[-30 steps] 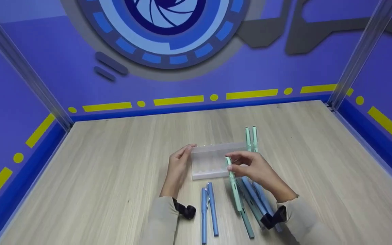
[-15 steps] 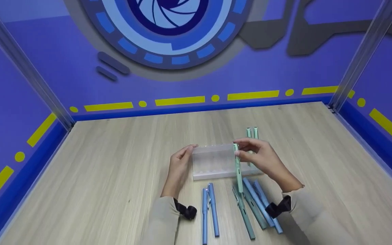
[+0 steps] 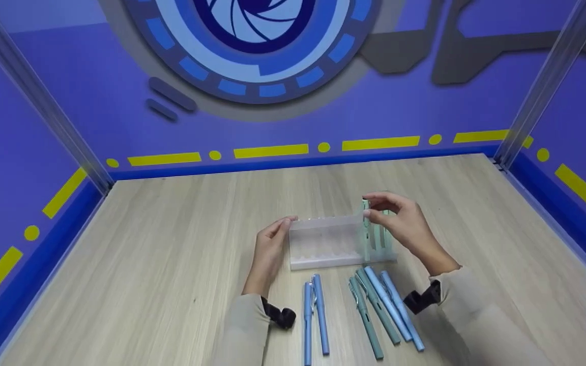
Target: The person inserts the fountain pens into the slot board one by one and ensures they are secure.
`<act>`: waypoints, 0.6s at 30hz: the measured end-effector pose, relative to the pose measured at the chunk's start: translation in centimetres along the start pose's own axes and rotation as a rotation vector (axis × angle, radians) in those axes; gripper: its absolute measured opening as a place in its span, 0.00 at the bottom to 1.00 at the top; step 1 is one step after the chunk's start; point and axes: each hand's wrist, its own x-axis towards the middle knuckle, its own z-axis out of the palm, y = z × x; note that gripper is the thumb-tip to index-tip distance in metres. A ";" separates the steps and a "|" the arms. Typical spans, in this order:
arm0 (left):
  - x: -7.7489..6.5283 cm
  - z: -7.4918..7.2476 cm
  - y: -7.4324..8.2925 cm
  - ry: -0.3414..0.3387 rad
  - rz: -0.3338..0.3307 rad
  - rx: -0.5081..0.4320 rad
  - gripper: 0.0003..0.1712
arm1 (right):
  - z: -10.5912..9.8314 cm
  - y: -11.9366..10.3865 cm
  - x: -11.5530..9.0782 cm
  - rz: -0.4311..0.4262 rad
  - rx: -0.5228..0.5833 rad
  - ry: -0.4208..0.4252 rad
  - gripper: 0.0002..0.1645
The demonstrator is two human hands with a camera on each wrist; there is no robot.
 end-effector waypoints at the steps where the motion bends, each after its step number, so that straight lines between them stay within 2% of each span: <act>1: 0.0 0.0 0.0 0.000 -0.003 0.001 0.22 | -0.1 0.0 0.0 0.000 -0.015 0.008 0.20; 9: 0.1 0.0 -0.1 -0.002 -0.002 0.018 0.22 | -0.3 0.4 0.5 -0.002 -0.075 0.069 0.19; 18: 0.1 -0.1 -0.1 -0.004 0.012 -0.009 0.20 | -0.2 1.0 0.7 -0.022 -0.105 0.071 0.19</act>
